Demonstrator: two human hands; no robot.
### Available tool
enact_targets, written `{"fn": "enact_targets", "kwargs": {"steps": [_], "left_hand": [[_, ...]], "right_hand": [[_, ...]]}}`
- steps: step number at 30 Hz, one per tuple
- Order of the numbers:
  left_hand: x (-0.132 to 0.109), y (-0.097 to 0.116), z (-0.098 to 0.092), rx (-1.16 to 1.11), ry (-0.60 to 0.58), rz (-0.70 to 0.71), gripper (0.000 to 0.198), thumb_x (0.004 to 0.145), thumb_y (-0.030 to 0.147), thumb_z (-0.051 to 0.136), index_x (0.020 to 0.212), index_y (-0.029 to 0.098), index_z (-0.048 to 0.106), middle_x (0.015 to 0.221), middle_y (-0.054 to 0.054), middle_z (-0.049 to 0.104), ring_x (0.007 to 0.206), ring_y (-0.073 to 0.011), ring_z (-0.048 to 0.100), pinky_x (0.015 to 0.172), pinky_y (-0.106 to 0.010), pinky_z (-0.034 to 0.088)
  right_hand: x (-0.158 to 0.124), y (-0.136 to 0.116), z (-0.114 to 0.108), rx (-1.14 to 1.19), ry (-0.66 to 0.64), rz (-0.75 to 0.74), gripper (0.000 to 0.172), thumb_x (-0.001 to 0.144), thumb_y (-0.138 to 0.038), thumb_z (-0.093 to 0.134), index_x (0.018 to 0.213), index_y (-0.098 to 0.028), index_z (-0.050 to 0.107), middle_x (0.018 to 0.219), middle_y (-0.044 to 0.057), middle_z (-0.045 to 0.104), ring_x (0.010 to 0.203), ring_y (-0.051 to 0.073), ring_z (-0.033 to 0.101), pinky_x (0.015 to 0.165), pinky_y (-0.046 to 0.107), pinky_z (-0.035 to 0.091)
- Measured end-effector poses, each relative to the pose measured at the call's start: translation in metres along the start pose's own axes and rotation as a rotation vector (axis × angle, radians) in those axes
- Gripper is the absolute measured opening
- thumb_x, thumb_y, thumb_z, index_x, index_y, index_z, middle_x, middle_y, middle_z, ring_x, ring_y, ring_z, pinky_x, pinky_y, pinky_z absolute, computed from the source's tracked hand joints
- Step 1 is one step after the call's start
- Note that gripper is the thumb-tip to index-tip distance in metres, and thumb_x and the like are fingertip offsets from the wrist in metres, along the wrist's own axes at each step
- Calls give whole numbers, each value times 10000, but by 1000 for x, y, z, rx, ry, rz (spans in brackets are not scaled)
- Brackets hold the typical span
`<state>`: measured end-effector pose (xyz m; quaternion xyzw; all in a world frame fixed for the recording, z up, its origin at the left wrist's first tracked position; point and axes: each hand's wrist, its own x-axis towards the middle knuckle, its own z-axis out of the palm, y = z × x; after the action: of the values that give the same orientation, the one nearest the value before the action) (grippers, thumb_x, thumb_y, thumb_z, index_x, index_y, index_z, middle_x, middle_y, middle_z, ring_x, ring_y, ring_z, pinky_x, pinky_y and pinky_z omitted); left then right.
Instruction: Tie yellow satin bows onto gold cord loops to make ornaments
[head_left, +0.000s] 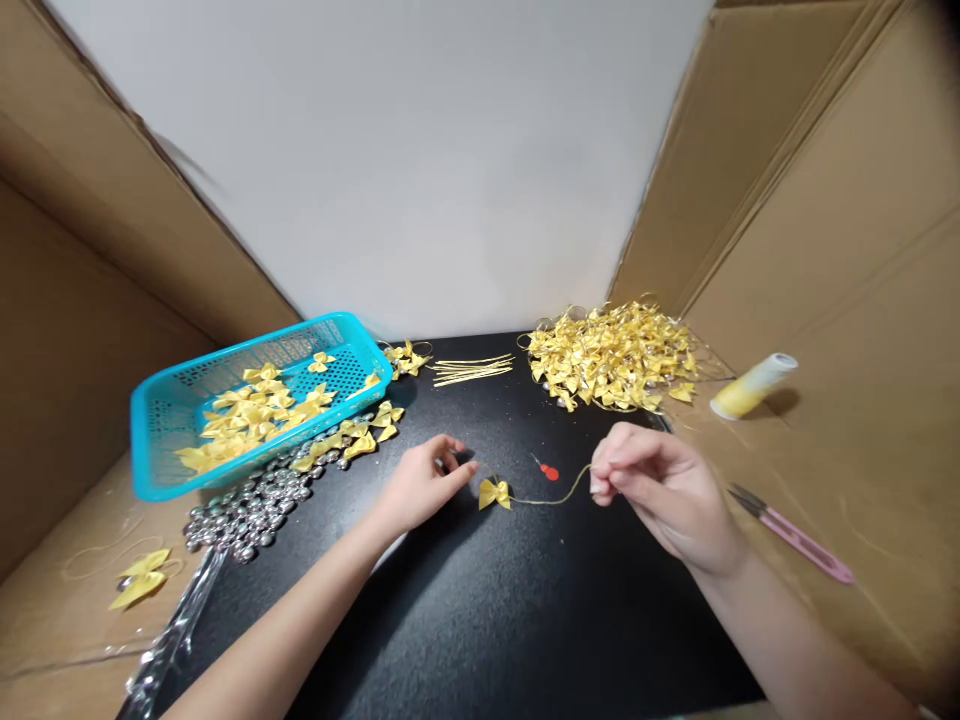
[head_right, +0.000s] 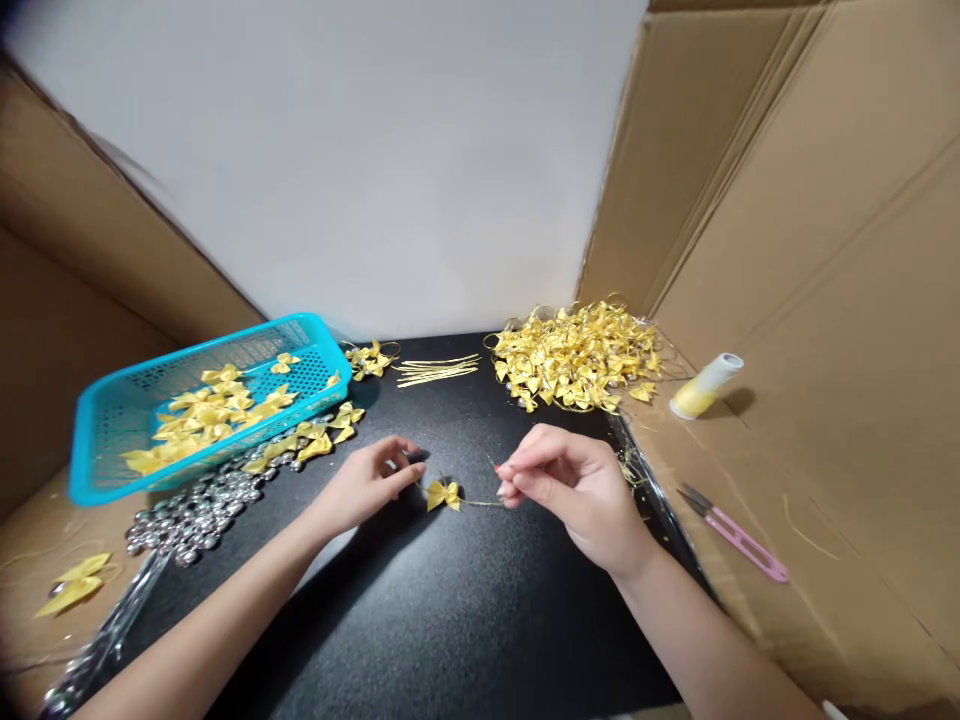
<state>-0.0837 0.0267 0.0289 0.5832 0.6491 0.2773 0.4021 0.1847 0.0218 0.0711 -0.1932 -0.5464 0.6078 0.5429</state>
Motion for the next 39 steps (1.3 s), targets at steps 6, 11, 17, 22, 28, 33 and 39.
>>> {"fn": "enact_targets", "kwargs": {"steps": [6, 11, 17, 22, 28, 33, 39], "left_hand": [[-20, 42, -8, -28, -114, 513, 242, 760, 324, 731, 974, 217, 697, 957, -68, 709, 882, -206, 619, 808, -309, 477], [-7, 61, 17, -499, -472, 331, 276, 859, 432, 627, 924, 177, 709, 890, -82, 719, 871, -215, 644, 838, -339, 484], [27, 48, 11, -1164, -153, 130, 359, 855, 423, 611, 611, 195, 479, 514, 53, 410, 520, -100, 457, 579, -230, 432], [37, 33, 6, -1225, -28, 51, 169, 877, 340, 593, 901, 198, 683, 1032, -51, 727, 927, -149, 657, 845, -263, 497], [28, 20, 19, -864, -156, 157, 348, 832, 450, 662, 987, 149, 742, 1091, -104, 748, 1080, -254, 652, 1017, -364, 436], [17, 25, 23, -783, -278, 142, 275, 749, 380, 768, 755, 106, 751, 956, -128, 768, 1012, -273, 667, 980, -341, 443], [21, 23, 29, -969, -163, 76, 291, 782, 395, 654, 615, 159, 625, 829, -86, 748, 975, -244, 667, 929, -354, 487]], "right_hand": [[35, -3, 20, 9, -68, 62, 59, 788, -166, 763, 815, -217, 750, 753, -1, 717, 645, 97, 699, 596, 206, 608], [83, 12, 39, 43, -8, 91, 182, 706, -323, 829, 795, -201, 726, 760, 5, 738, 665, 114, 703, 651, 259, 626], [111, 41, 9, -90, 68, 251, 346, 621, -410, 858, 819, -172, 705, 736, -3, 721, 670, 100, 692, 676, 241, 599], [106, 49, -3, -166, -137, 439, 324, 596, -335, 874, 767, -114, 710, 670, 29, 719, 607, 123, 692, 593, 246, 581], [96, 50, 13, -266, -276, 442, 272, 667, -349, 821, 778, -122, 721, 654, 17, 704, 565, 107, 647, 547, 231, 530], [94, 71, 18, -465, -182, 276, 271, 742, -406, 739, 835, -151, 724, 599, 1, 664, 499, 112, 571, 513, 258, 485], [94, 73, 14, -643, -57, 122, 111, 778, -212, 679, 875, -198, 733, 911, 54, 712, 831, 185, 606, 793, 371, 492]]}}
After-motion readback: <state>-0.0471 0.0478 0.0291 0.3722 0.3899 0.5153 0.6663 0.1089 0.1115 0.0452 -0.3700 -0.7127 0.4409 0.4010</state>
